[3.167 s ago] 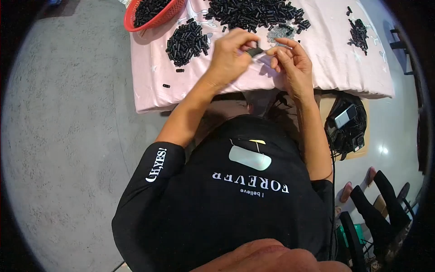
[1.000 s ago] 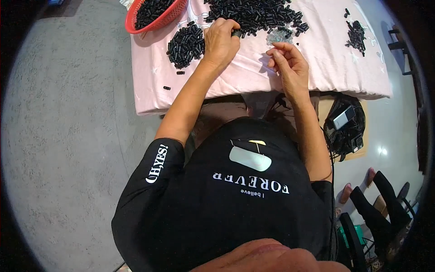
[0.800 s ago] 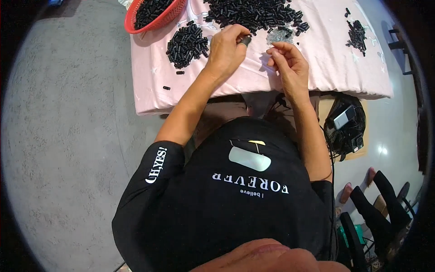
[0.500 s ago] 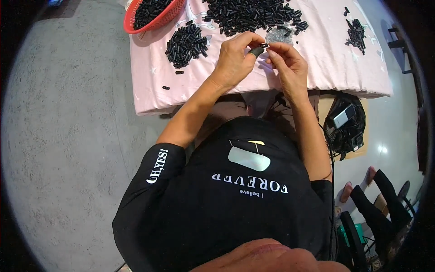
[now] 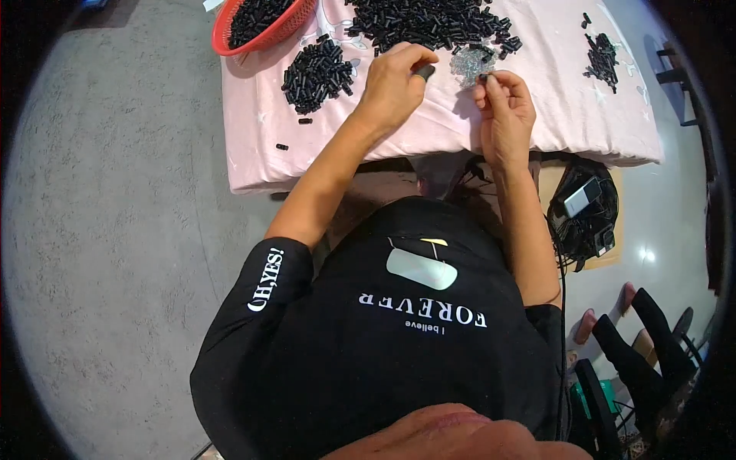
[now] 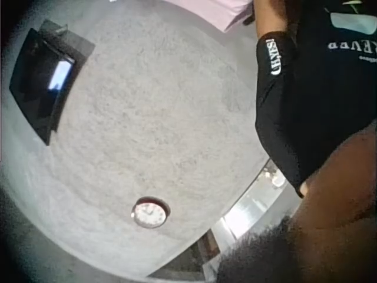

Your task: Sorting small black plastic components and placing them into a plastic bag.

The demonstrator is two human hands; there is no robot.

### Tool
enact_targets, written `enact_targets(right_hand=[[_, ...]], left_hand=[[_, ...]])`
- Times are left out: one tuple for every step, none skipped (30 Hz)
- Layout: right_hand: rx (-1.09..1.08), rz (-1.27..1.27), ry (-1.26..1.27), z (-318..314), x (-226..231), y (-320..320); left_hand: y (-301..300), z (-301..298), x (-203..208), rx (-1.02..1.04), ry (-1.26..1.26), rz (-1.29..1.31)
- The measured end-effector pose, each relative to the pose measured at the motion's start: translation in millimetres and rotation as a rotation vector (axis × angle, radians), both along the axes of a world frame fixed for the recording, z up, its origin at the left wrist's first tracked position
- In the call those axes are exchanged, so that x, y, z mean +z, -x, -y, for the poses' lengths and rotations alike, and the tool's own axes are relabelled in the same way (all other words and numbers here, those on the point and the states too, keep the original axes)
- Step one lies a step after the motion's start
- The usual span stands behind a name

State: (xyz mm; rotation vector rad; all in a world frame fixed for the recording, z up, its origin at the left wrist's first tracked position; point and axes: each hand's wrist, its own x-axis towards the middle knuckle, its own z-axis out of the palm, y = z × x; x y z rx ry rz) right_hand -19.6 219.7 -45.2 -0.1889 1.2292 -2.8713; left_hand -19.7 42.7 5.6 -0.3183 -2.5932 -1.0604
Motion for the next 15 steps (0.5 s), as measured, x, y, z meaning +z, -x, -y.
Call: enact_targets(right_hand=[[-0.022, 0.016, 0.052, 0, 4, 0], [-0.044, 0.032, 0.104, 0, 6, 0], [-0.028, 0.019, 0.098, -1, 4, -1], [-0.028, 0.019, 0.098, -1, 4, 0], [-0.035, 0.026, 0.101, -1, 4, 0], [-0.043, 0.034, 0.104, -1, 4, -1], [-0.042, 0.034, 0.103, -1, 4, 0], [-0.041, 0.029, 0.112, -1, 4, 0], [-0.040, 0.025, 0.122, -1, 3, 0], [-0.041, 0.027, 0.121, -1, 3, 0], [-0.039, 0.033, 0.117, -1, 4, 0], [-0.037, 0.039, 0.114, -1, 4, 0], [-0.038, 0.040, 0.115, -1, 4, 0], [-0.036, 0.040, 0.112, 0, 4, 0], [-0.033, 0.041, 0.109, 0, 4, 0]], left_hand=[[3, 2, 0, -0.001, 0.065, -0.005], [5, 2, -2, 0.000, 0.065, -0.006], [6, 1, -3, -0.051, 0.100, -0.036], [7, -1, -4, -0.102, 0.134, -0.065], [7, -6, -2, -0.104, 0.147, -0.024], [8, -9, -6, -0.105, 0.146, -0.023], [11, -11, -8, -0.109, 0.167, -0.063], [14, -12, -10, -0.114, 0.187, -0.103], [15, -12, -12, -0.113, 0.186, -0.102], [17, -13, -13, -0.118, 0.226, -0.129], [17, -13, -13, -0.123, 0.267, -0.155], [17, -13, -13, -0.124, 0.266, -0.153], [15, -12, -12, -0.120, 0.264, -0.139], [14, -11, -11, -0.115, 0.263, -0.125], [14, -9, -11, -0.116, 0.264, -0.123]])
